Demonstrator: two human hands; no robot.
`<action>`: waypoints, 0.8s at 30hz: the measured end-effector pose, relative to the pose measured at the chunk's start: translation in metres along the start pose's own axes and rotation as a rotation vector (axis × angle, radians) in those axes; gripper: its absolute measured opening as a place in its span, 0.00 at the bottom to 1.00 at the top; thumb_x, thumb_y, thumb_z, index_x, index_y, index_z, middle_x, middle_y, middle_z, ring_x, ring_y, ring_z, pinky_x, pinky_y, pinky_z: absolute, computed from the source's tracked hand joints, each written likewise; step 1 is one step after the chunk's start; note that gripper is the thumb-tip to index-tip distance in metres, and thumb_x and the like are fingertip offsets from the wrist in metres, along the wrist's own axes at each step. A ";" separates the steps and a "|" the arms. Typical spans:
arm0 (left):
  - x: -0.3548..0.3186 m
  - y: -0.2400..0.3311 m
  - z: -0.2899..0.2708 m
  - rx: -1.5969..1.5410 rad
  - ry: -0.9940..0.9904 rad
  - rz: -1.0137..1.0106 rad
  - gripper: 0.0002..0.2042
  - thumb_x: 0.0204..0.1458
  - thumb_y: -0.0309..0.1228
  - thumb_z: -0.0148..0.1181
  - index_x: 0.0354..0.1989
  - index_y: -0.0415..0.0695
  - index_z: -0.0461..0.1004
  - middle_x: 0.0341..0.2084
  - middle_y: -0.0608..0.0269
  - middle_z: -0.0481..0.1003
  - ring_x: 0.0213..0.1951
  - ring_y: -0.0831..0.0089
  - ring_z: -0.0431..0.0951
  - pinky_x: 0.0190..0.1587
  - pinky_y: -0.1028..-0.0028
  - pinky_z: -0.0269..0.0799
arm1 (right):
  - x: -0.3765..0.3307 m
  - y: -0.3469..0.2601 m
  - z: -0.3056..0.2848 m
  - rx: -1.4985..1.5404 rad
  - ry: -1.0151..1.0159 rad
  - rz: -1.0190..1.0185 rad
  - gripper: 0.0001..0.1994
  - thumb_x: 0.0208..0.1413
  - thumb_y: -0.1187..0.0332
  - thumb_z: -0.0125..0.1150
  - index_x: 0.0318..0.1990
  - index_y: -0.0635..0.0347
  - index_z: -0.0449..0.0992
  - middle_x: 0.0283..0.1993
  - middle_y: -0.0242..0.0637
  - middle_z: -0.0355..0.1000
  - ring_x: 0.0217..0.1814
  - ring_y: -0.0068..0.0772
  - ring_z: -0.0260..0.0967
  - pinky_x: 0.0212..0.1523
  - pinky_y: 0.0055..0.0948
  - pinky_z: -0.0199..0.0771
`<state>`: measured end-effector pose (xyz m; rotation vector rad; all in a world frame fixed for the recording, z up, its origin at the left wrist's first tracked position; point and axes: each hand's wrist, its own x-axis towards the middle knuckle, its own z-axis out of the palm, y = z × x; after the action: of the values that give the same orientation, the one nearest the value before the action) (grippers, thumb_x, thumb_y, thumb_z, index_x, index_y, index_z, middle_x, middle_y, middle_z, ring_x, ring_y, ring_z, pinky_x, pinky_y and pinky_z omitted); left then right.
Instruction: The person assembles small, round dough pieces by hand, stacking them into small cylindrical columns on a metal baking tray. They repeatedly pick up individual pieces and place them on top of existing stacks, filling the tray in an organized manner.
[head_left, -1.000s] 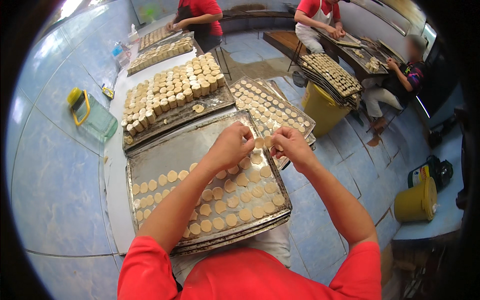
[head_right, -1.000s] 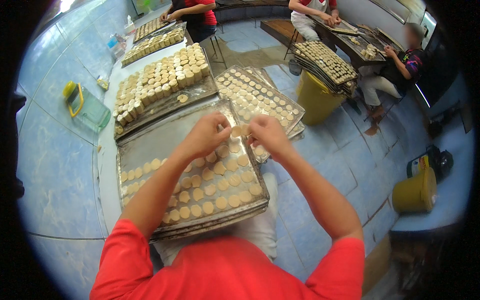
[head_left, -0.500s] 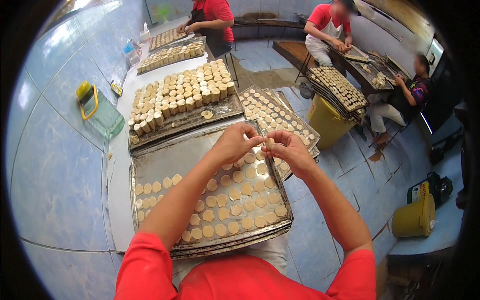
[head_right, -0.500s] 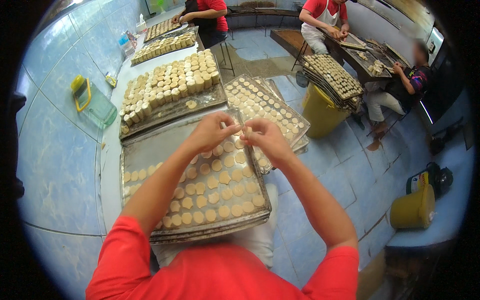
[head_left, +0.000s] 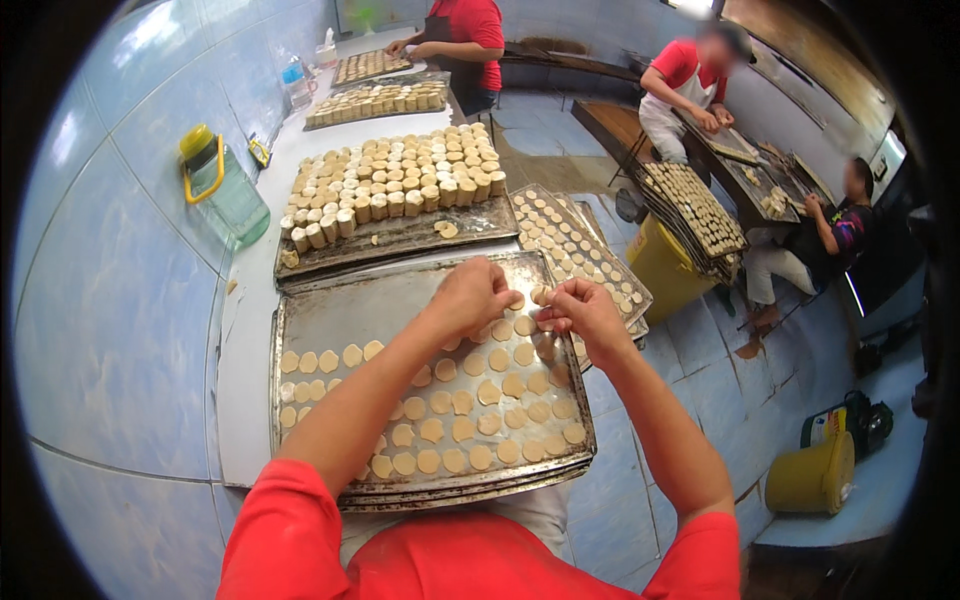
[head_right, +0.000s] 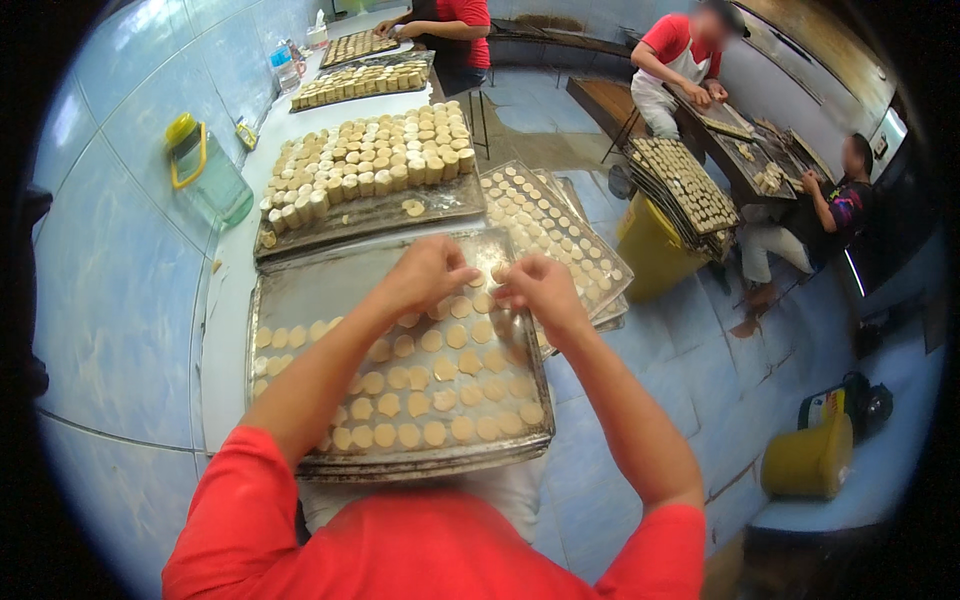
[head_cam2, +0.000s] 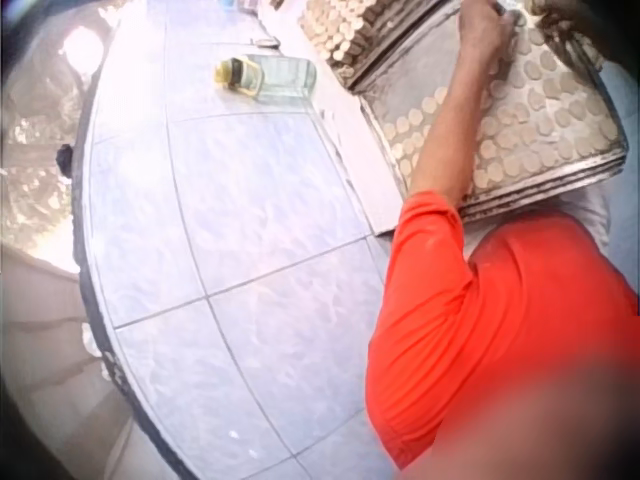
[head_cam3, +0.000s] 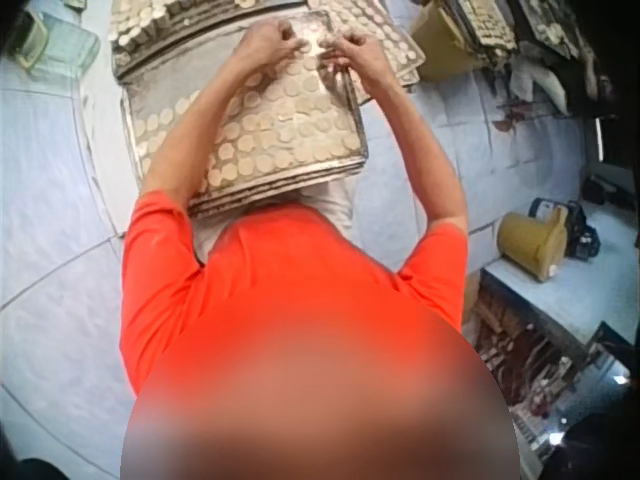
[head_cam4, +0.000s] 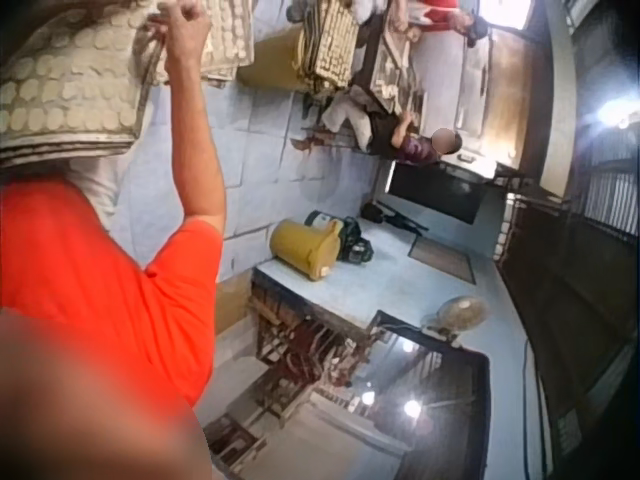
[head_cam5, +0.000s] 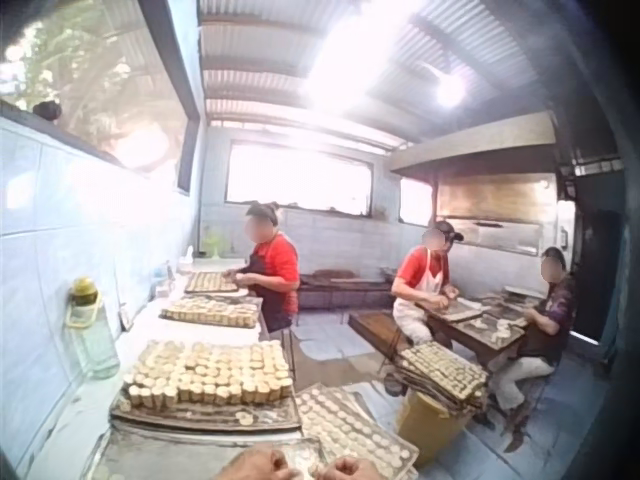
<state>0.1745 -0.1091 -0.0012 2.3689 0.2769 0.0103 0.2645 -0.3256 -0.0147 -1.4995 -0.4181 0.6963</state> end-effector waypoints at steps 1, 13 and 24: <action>-0.003 -0.001 0.001 -0.147 -0.060 0.016 0.15 0.60 0.41 0.70 0.38 0.39 0.82 0.40 0.52 0.80 0.39 0.62 0.79 0.44 0.62 0.77 | 0.001 0.001 0.004 -0.008 -0.039 -0.025 0.08 0.69 0.68 0.66 0.42 0.64 0.77 0.43 0.42 0.84 0.40 0.26 0.84 0.34 0.19 0.78; -0.026 -0.026 -0.023 -0.175 -0.012 0.076 0.17 0.58 0.44 0.72 0.40 0.39 0.84 0.41 0.51 0.80 0.40 0.60 0.79 0.45 0.62 0.76 | 0.006 0.001 0.039 -0.100 -0.059 0.016 0.10 0.64 0.65 0.67 0.41 0.64 0.81 0.28 0.30 0.76 0.27 0.18 0.69 0.28 0.20 0.68; -0.047 -0.046 -0.032 -0.224 0.053 0.176 0.12 0.60 0.37 0.68 0.39 0.38 0.85 0.43 0.48 0.80 0.45 0.55 0.81 0.49 0.60 0.77 | 0.008 -0.003 0.075 -0.061 -0.192 -0.006 0.07 0.67 0.68 0.65 0.41 0.62 0.78 0.26 0.26 0.73 0.23 0.13 0.65 0.23 0.17 0.60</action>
<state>0.1164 -0.0641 -0.0059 2.1648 0.0867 0.1782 0.2218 -0.2635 -0.0092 -1.4927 -0.5939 0.8323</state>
